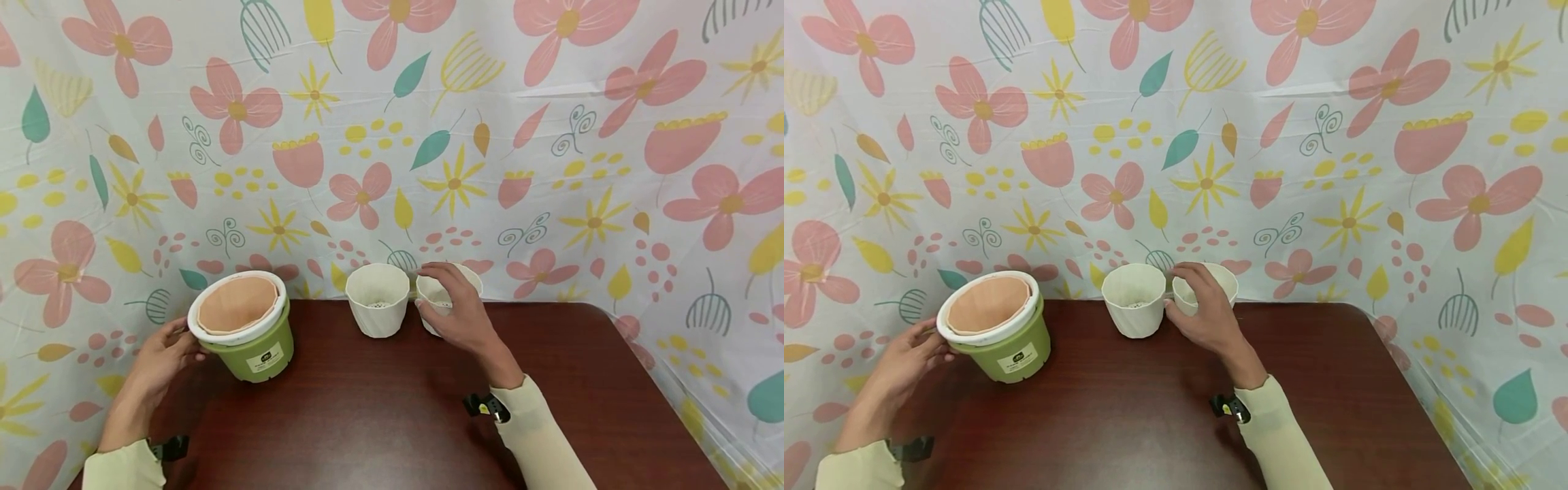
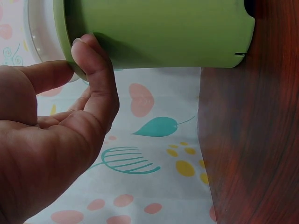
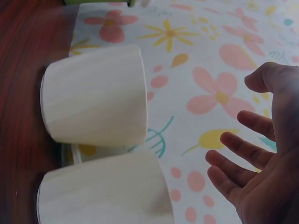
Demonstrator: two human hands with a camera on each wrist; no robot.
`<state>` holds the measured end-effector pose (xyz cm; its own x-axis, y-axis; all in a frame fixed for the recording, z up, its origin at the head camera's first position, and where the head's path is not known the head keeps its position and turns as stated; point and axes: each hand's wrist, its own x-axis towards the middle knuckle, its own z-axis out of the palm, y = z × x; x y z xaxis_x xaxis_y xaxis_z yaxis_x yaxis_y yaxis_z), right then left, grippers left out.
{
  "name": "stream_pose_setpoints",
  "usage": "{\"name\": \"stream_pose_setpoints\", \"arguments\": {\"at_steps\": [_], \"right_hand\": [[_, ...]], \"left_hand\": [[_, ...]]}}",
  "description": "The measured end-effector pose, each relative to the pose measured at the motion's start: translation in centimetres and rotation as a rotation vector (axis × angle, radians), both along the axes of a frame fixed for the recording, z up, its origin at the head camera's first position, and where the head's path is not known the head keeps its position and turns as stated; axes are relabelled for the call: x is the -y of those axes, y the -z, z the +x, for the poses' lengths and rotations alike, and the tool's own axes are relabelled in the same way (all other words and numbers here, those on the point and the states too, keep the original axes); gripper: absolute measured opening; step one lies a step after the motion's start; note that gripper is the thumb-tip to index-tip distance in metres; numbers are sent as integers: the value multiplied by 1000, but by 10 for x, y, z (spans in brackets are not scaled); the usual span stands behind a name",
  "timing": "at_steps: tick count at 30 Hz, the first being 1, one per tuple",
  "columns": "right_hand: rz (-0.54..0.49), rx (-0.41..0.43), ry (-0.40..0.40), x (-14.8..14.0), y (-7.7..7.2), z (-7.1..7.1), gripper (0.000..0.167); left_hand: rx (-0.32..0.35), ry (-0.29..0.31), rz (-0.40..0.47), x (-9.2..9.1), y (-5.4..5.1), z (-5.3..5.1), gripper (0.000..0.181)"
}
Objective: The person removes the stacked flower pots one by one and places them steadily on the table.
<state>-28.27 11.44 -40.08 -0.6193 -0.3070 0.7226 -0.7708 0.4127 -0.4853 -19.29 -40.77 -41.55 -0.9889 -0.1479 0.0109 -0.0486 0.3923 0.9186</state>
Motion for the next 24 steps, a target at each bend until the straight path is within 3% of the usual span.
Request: {"name": "stream_pose_setpoints", "arguments": {"at_steps": [15, 24], "right_hand": [[27, 1, -98, 39, -7, 5, 44], [28, 6, -150, 66, -12, 10, 45]], "left_hand": [[10, 0, 27, 1, 3, -1, 73], [19, -15, 1, 1, 3, -1, 74]]}}
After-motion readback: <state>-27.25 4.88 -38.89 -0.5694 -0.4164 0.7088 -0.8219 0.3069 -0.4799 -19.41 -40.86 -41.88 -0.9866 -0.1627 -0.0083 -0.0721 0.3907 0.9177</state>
